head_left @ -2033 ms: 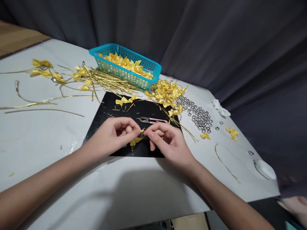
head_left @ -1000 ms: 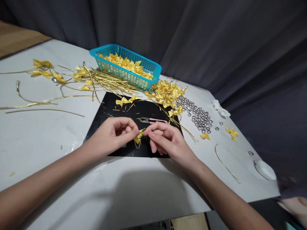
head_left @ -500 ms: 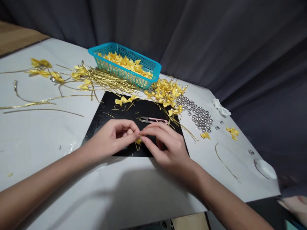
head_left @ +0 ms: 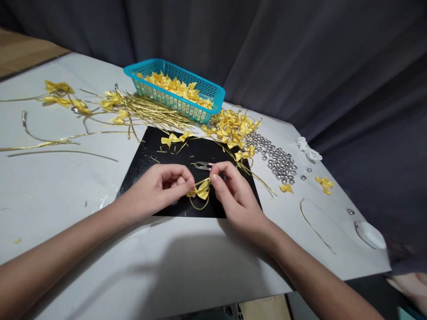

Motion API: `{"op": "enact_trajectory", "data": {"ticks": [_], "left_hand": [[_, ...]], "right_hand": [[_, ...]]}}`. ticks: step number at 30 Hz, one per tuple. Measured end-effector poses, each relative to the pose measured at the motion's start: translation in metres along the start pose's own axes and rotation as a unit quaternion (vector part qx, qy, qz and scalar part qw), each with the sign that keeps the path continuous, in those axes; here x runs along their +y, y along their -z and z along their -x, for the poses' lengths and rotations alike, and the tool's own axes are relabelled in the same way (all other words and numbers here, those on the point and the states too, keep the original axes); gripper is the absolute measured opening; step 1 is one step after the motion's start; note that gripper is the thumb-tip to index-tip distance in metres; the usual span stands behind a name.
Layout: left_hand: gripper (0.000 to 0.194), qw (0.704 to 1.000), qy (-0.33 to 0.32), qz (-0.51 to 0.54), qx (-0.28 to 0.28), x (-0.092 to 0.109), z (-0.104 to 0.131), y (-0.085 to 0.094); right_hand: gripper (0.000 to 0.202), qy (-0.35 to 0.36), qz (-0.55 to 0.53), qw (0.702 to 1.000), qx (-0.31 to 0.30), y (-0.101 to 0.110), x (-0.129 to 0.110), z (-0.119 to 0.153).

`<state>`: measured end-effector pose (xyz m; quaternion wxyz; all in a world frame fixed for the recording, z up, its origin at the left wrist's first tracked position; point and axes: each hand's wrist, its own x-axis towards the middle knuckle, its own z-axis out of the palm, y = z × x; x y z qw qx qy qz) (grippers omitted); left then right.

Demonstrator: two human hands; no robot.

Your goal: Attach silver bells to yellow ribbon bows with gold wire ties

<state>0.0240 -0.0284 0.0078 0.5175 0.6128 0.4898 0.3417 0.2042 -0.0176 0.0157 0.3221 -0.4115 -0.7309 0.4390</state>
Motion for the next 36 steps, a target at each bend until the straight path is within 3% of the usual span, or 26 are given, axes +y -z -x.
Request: {"op": "enact_trajectory", "data": {"ticks": [3,6,12,18,22,24,26,31,36], "left_hand": [[0.022,1.000,0.000,-0.003,0.003,-0.001,0.000,0.000],[0.021,1.000,-0.014,0.011,0.009,-0.005,0.000,0.000],[0.019,0.999,-0.030,0.030,-0.006,-0.007,0.001,0.001],[0.019,0.999,-0.040,0.014,-0.004,-0.002,0.001,0.003],[0.019,0.997,-0.075,-0.019,-0.025,-0.001,0.001,0.003],[0.020,0.997,-0.049,-0.016,-0.051,0.000,0.000,0.002],[0.020,0.998,-0.010,-0.003,-0.064,0.001,-0.001,0.002],[0.019,0.997,-0.006,0.045,-0.057,0.001,-0.003,0.002],[0.017,0.996,-0.004,0.083,-0.044,0.001,-0.002,0.001]], "right_hand": [[0.014,-0.097,-0.137,0.986,-0.022,0.002,-0.001,-0.003],[0.017,-0.126,-0.194,0.972,-0.032,0.004,-0.001,-0.006],[0.023,-0.109,-0.110,0.988,-0.010,0.005,-0.005,-0.006],[0.012,-0.078,-0.057,0.994,-0.057,0.000,-0.003,-0.006],[0.012,-0.058,-0.043,0.997,0.014,0.000,0.001,-0.007],[0.010,-0.019,0.005,0.995,0.093,0.000,0.002,-0.005],[0.009,0.027,0.054,0.990,0.130,-0.002,0.002,-0.003],[0.012,0.055,0.108,0.992,-0.017,-0.007,0.002,0.001],[0.015,-0.016,0.029,0.999,-0.032,0.001,-0.001,-0.005]]}}
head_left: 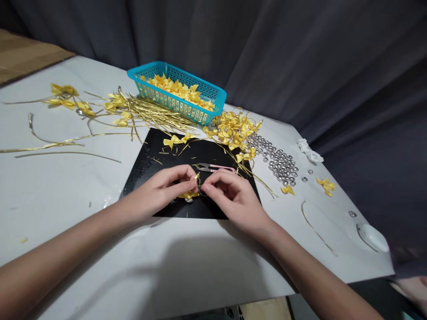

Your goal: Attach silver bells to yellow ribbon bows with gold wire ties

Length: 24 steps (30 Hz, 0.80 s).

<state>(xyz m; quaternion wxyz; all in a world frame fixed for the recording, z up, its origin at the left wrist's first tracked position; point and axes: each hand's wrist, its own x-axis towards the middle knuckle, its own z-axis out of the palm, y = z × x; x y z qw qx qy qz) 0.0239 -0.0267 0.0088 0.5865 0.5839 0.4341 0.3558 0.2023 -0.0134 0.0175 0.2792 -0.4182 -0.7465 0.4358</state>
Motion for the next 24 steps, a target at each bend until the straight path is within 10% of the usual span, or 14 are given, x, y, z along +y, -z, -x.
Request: {"op": "enact_trajectory", "data": {"ticks": [4,11,18,24], "left_hand": [[0.016,0.999,0.005,0.038,-0.014,0.001,0.001,0.000],[0.021,1.000,0.012,0.020,-0.017,0.001,0.001,0.001],[0.020,0.999,0.013,0.025,-0.021,0.000,0.001,0.003],[0.014,0.998,0.003,0.047,-0.039,-0.004,0.002,0.004]], "right_hand": [[0.016,-0.076,-0.056,0.995,0.011,0.003,-0.003,-0.002],[0.015,-0.008,0.063,0.996,-0.063,0.005,0.002,-0.003],[0.024,-0.142,-0.185,0.962,-0.143,0.021,-0.008,-0.005],[0.025,-0.157,-0.140,0.972,-0.101,0.026,-0.009,-0.006]]}}
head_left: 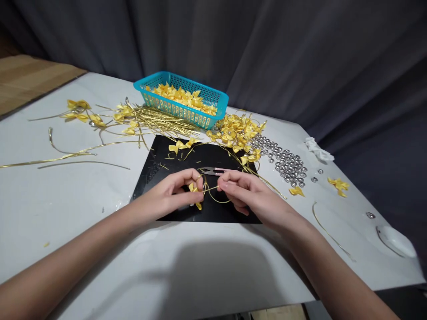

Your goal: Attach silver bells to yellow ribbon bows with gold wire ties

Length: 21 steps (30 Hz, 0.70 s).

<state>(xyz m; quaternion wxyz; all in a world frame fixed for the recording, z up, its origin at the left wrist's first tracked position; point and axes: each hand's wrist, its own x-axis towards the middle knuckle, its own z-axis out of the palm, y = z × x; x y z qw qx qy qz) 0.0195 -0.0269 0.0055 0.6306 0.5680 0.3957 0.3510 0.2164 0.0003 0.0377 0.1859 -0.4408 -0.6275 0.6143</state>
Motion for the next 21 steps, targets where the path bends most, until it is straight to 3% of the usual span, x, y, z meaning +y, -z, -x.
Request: {"op": "enact_trajectory", "data": {"ticks": [5,11,21], "left_hand": [[0.016,1.000,-0.001,0.011,0.006,0.001,-0.002,-0.001],[0.015,0.998,0.025,0.026,0.053,0.003,-0.002,0.001],[0.012,0.995,0.017,0.051,0.084,0.000,-0.002,0.003]], "right_hand": [[0.027,0.006,0.013,1.000,0.005,0.005,-0.001,0.001],[0.022,0.043,0.086,0.995,0.033,0.010,-0.005,0.004],[0.013,0.112,0.137,0.983,0.047,-0.005,-0.002,0.007]]}}
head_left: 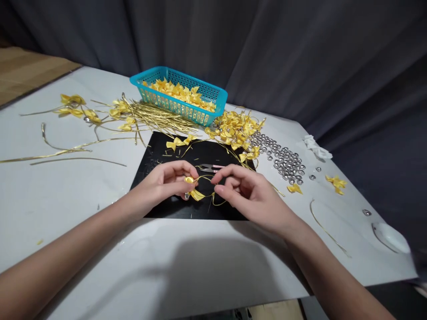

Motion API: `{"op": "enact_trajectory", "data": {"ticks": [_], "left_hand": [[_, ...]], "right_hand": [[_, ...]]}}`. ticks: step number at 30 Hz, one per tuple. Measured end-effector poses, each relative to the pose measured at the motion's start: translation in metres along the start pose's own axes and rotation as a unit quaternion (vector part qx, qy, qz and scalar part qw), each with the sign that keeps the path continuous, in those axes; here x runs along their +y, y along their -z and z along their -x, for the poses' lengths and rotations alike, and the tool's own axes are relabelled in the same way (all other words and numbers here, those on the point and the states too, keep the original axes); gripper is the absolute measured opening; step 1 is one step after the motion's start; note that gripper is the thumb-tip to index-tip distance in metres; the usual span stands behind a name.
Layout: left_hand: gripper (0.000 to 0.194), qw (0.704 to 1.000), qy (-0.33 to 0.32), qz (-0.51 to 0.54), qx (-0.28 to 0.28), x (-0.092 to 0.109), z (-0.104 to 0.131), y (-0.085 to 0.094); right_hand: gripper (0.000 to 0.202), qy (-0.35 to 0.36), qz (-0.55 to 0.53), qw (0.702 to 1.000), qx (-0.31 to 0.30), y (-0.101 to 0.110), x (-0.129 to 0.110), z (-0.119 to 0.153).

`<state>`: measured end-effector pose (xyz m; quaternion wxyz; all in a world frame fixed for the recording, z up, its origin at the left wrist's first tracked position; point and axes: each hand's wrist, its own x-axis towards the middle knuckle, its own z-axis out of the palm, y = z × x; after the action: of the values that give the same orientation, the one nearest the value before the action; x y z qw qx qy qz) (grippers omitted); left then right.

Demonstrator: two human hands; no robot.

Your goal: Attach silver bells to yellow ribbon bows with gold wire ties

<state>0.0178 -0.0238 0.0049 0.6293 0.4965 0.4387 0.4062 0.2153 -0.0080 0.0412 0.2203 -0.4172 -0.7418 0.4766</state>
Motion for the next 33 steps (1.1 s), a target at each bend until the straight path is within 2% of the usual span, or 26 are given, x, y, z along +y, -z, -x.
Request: {"op": "enact_trajectory", "data": {"ticks": [4,8,10,17,23,26,28,31,33], "left_hand": [[0.011,1.000,0.005,-0.005,0.005,0.001,0.000,0.000],[0.009,1.000,0.006,0.005,-0.001,0.001,0.001,0.001],[0.010,1.000,0.006,0.010,-0.014,-0.001,0.001,0.001],[0.016,0.998,-0.001,0.036,-0.055,-0.006,0.000,0.002],[0.026,0.987,0.026,0.088,-0.135,-0.006,0.001,0.001],[0.028,0.980,0.020,0.117,-0.158,-0.009,0.002,0.002],[0.028,0.975,0.014,0.134,-0.177,-0.011,0.002,0.002],[0.029,0.972,0.025,0.133,-0.192,-0.013,0.002,0.002],[0.029,0.973,0.032,0.126,-0.192,-0.014,0.002,0.002]], "right_hand": [[0.010,0.022,0.050,0.998,0.043,-0.003,0.004,0.000],[0.008,0.102,0.127,0.977,0.138,-0.003,0.008,0.000],[0.008,0.130,0.144,0.969,0.153,-0.004,0.009,0.000],[0.014,0.121,0.133,0.978,0.104,-0.013,0.012,-0.001],[0.017,0.116,0.102,0.987,0.049,-0.016,0.015,-0.002],[0.014,0.205,0.136,0.967,0.064,-0.015,0.016,-0.001],[0.016,0.276,0.175,0.944,0.048,-0.013,0.017,0.000],[0.018,0.319,0.229,0.919,0.009,-0.011,0.019,0.000],[0.017,0.334,0.253,0.908,0.013,-0.011,0.019,0.001]]}}
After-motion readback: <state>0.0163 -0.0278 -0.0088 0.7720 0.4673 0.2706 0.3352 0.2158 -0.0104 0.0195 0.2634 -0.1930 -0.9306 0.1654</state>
